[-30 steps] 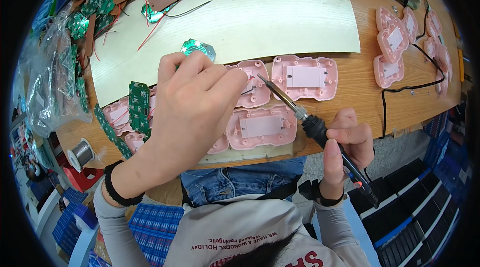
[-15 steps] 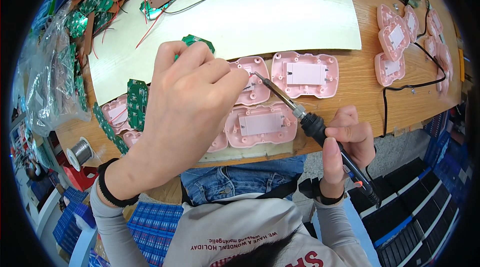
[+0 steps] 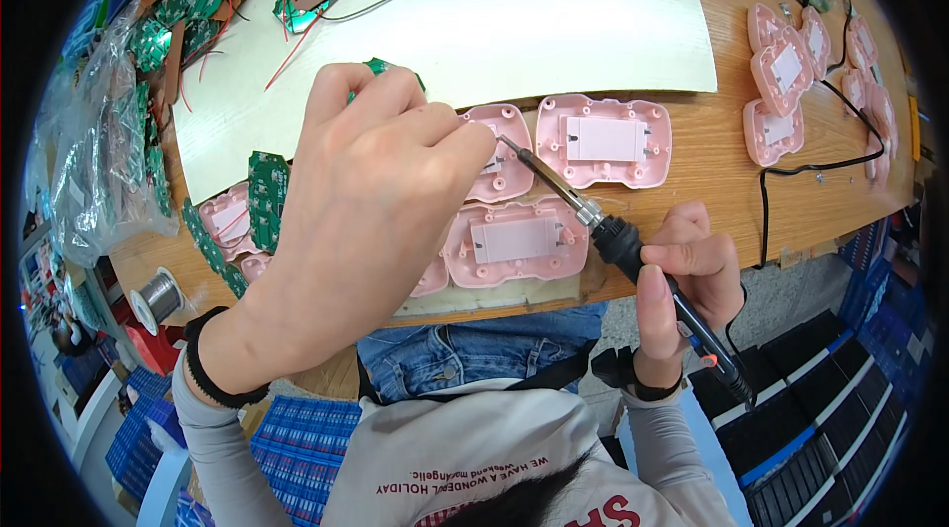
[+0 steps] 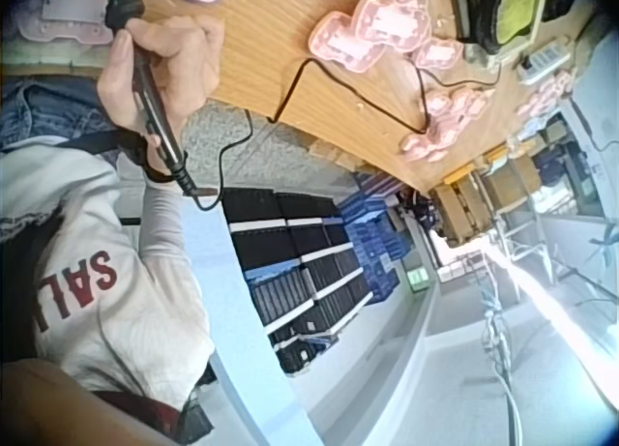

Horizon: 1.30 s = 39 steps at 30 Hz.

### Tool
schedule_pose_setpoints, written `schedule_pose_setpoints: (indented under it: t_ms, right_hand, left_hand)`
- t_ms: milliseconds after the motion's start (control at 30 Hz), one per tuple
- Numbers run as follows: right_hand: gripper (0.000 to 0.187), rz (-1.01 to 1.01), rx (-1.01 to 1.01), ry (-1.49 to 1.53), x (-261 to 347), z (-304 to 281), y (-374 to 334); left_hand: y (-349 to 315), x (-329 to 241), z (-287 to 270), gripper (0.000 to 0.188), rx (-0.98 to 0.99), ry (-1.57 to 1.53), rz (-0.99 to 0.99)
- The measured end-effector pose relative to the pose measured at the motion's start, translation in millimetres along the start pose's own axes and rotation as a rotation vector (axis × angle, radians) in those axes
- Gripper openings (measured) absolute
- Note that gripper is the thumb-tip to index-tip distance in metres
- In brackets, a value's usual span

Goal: The person uses a soldering iron to attach wires to pink plastic housings on a workbench. They repeatedly pick up green circuit boards, align wires, and solder connections before moving to the next unit.

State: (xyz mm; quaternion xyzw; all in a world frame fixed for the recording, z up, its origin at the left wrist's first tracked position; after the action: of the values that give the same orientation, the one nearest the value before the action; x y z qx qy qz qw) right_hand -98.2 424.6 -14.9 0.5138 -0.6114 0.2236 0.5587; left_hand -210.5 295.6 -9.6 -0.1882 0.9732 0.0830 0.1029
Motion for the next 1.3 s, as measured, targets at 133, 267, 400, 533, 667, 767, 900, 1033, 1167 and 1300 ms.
schedule_pose_setpoints:
  t_ms: [133, 267, 400, 533, 667, 767, 900, 1033, 1167, 1300]
  right_hand:
    - [0.013, 0.002, 0.019, 0.006, 1, 1, 1]
    - [0.014, -0.027, 0.027, -0.019, 4, 2, 2]
    - [0.015, -0.078, 0.037, -0.036, 11, 2, 3]
    - [0.018, -0.089, 0.011, -0.064, 12, -6, 3]
    - [0.017, -0.092, 0.020, -0.086, 11, -8, 2]
    - [0.017, -0.080, 0.037, -0.098, 11, -7, 2]
    - [0.017, -0.092, 0.040, -0.089, 12, -6, 2]
    - [0.016, -0.096, 0.021, -0.086, 11, -7, 1]
    - [0.016, -0.088, 0.019, -0.085, 10, -8, 0]
    - [0.016, -0.080, 0.019, -0.083, 11, -9, 1]
  left_hand:
    - [1, 0, -1, 0.008, 0.013, 0.011, -0.001]
    - [3, -1, 0, 0.008, 0.031, 0.008, 0.002]
    - [4, 0, -1, 0.008, 0.029, -0.004, 0.000]
    - [5, 0, -1, 0.007, 0.038, 0.008, 0.001]
    - [5, -1, -1, 0.007, 0.047, 0.008, 0.002]
    - [7, 0, 1, 0.007, 0.051, 0.001, 0.007]
    - [4, 0, -1, 0.007, 0.053, 0.005, -0.003]
    - [6, 0, 0, 0.007, 0.044, -0.001, 0.003]
    - [3, -1, 2, 0.009, 0.036, 0.016, 0.008]
    - [-5, -2, -3, 0.014, -0.051, -0.020, -0.021]
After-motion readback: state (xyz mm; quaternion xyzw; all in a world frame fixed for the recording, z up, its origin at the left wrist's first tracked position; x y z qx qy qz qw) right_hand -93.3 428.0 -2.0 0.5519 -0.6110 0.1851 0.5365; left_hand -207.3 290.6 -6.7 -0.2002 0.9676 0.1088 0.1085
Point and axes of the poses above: each hand's wrist, its own y-axis towards the middle knuckle, its own z-axis out of the palm, x = y × z, the point moved 9 cm from there along y, towards the middle knuckle, and after that the axes turned 6 degrees about z, right-handed, at the moved point
